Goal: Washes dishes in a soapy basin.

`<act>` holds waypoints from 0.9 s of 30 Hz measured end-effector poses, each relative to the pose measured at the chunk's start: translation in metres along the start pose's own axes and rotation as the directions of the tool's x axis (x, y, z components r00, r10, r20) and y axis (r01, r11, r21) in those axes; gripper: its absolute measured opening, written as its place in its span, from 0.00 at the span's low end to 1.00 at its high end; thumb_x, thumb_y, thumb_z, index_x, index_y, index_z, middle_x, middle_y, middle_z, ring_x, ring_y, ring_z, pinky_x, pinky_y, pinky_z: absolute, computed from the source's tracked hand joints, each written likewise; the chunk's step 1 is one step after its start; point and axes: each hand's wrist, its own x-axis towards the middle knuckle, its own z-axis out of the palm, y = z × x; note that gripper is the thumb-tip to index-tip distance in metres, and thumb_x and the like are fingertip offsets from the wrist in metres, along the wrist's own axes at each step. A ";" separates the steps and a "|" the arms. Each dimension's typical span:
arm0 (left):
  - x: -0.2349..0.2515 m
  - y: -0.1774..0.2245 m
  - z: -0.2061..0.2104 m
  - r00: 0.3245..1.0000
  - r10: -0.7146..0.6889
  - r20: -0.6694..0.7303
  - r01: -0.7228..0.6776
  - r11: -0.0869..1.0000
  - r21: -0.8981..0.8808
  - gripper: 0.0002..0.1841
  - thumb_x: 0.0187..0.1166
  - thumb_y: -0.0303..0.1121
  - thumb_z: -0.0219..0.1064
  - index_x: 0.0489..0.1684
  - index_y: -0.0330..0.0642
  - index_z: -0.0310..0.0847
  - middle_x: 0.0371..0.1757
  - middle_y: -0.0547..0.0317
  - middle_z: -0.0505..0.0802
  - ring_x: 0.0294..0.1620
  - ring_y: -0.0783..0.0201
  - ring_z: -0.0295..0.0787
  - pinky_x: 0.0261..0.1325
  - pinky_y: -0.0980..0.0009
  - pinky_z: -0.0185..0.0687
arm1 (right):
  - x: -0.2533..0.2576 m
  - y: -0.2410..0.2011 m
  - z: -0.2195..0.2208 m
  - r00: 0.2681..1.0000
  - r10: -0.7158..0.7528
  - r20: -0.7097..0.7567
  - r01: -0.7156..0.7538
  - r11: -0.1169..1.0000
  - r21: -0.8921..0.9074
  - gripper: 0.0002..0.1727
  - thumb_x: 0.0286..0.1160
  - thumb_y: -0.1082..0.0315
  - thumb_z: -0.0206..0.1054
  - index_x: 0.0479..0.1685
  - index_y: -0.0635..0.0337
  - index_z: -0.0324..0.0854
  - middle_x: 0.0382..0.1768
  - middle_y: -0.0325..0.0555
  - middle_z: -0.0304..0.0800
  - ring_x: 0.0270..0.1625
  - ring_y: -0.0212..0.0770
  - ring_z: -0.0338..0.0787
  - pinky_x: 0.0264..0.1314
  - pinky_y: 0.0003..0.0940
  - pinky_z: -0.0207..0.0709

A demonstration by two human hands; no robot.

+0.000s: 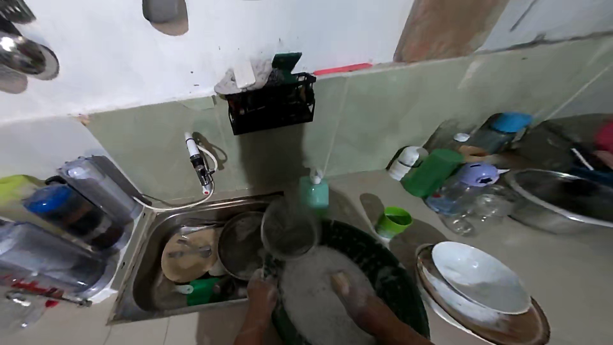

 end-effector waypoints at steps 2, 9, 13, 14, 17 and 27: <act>0.000 0.001 0.000 1.000 0.026 0.008 -0.026 0.999 0.025 0.18 0.84 0.30 0.65 0.68 0.31 0.80 0.65 0.36 0.88 0.69 0.46 0.84 0.75 0.51 0.76 | 0.008 -0.001 -0.006 0.990 0.073 0.121 -0.061 0.993 -0.105 0.31 0.92 0.52 0.52 0.87 0.60 0.65 0.69 0.69 0.83 0.73 0.67 0.83 0.76 0.66 0.71; -0.001 0.001 0.001 1.000 0.009 0.016 -0.009 1.000 0.014 0.17 0.84 0.29 0.65 0.68 0.31 0.79 0.65 0.36 0.88 0.67 0.45 0.85 0.73 0.50 0.77 | -0.001 -0.004 0.005 0.999 0.044 0.007 -0.043 0.998 -0.050 0.28 0.92 0.57 0.53 0.84 0.66 0.67 0.64 0.70 0.86 0.68 0.67 0.87 0.72 0.62 0.75; -0.003 -0.005 0.003 0.999 0.050 0.010 -0.050 0.999 -0.016 0.19 0.82 0.29 0.67 0.69 0.31 0.79 0.65 0.36 0.88 0.67 0.46 0.85 0.73 0.51 0.78 | 0.000 -0.014 -0.004 0.985 -0.025 -0.173 0.042 0.995 0.093 0.28 0.87 0.54 0.57 0.75 0.66 0.76 0.57 0.62 0.91 0.61 0.56 0.91 0.67 0.54 0.81; -0.004 -0.006 0.003 0.999 0.041 0.010 -0.041 0.999 -0.016 0.19 0.82 0.29 0.67 0.69 0.31 0.79 0.65 0.36 0.87 0.68 0.46 0.85 0.73 0.50 0.78 | -0.005 -0.021 -0.001 0.952 -0.034 -0.305 0.098 0.976 0.197 0.27 0.85 0.56 0.59 0.71 0.69 0.78 0.52 0.59 0.92 0.55 0.50 0.92 0.62 0.47 0.84; -0.006 0.004 0.001 0.999 0.021 0.025 -0.022 0.999 0.048 0.20 0.83 0.30 0.66 0.71 0.30 0.78 0.69 0.34 0.85 0.72 0.44 0.82 0.76 0.49 0.74 | -0.009 -0.002 0.008 0.986 -0.022 -0.168 0.039 0.994 0.103 0.27 0.87 0.61 0.58 0.78 0.71 0.72 0.59 0.67 0.89 0.62 0.59 0.90 0.69 0.54 0.80; -0.010 0.010 0.003 0.999 -0.018 0.043 0.014 0.996 0.092 0.23 0.83 0.31 0.66 0.75 0.31 0.74 0.71 0.33 0.83 0.74 0.43 0.80 0.77 0.49 0.73 | -0.006 0.015 0.010 0.986 0.144 0.082 -0.143 0.990 -0.021 0.30 0.91 0.56 0.56 0.87 0.62 0.64 0.64 0.70 0.86 0.68 0.66 0.86 0.72 0.63 0.74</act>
